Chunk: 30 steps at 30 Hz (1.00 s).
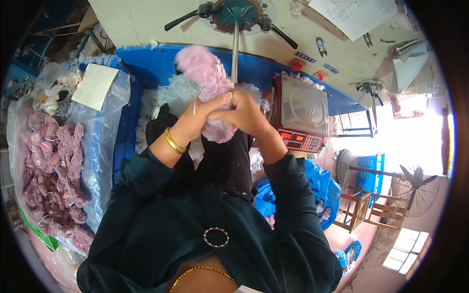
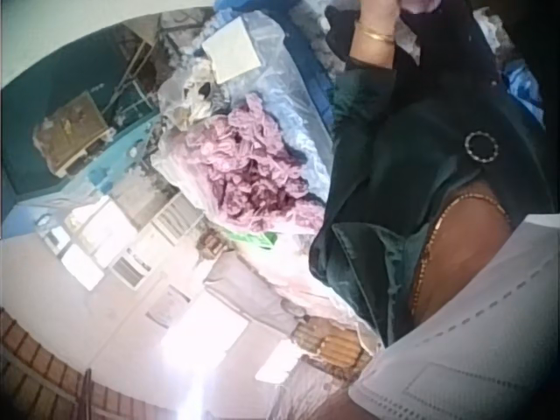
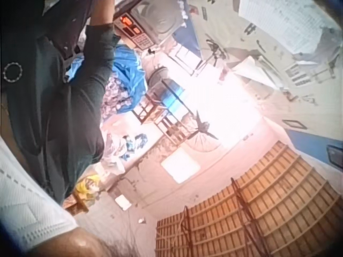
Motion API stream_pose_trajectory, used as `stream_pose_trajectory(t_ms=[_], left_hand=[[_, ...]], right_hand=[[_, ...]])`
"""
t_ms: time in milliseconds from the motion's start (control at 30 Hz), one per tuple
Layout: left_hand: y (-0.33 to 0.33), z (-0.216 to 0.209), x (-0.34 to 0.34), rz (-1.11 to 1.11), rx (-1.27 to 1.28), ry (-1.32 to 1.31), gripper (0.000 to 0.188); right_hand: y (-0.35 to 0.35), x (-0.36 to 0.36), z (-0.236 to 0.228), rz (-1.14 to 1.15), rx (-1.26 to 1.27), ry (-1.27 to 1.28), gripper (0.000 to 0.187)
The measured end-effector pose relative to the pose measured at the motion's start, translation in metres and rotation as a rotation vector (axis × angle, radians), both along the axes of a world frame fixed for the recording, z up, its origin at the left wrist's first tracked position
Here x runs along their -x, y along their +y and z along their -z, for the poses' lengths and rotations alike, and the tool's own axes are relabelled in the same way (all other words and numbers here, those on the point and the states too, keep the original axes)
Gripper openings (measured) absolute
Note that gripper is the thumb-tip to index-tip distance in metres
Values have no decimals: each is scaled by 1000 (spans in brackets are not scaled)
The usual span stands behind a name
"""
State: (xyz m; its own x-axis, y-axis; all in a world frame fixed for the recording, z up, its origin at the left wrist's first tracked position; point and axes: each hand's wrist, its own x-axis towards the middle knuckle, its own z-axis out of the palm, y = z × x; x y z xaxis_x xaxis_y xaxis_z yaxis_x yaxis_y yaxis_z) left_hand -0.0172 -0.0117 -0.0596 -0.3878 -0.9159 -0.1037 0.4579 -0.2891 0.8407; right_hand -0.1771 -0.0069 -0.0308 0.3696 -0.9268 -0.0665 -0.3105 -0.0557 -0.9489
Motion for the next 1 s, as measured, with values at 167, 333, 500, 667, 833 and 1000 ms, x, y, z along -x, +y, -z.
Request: stream_pose_trajectory(t_ms=[167, 333, 500, 667, 833, 1000], left_hand=[[-12, 6, -1, 173, -424, 169, 33], [-32, -10, -6, 140, -446, 339, 36], [-68, -13, -8, 133, -383, 348, 41], [-40, -25, -2, 53, -147, -94, 41], [-16, -31, 2, -215, 599, -766, 42], [5, -15, 5, -281, 851, -980, 36]], right_hand=[[24, 8, -23, -355, 438, 681, 31], [21, 16, -35, -234, 594, 703, 29], [-26, -6, -34, 223, 825, 648, 26], [-122, -6, -15, 459, 906, 567, 27], [-117, -5, -14, 401, 847, 605, 27], [-64, -3, -17, 382, 748, 463, 23]])
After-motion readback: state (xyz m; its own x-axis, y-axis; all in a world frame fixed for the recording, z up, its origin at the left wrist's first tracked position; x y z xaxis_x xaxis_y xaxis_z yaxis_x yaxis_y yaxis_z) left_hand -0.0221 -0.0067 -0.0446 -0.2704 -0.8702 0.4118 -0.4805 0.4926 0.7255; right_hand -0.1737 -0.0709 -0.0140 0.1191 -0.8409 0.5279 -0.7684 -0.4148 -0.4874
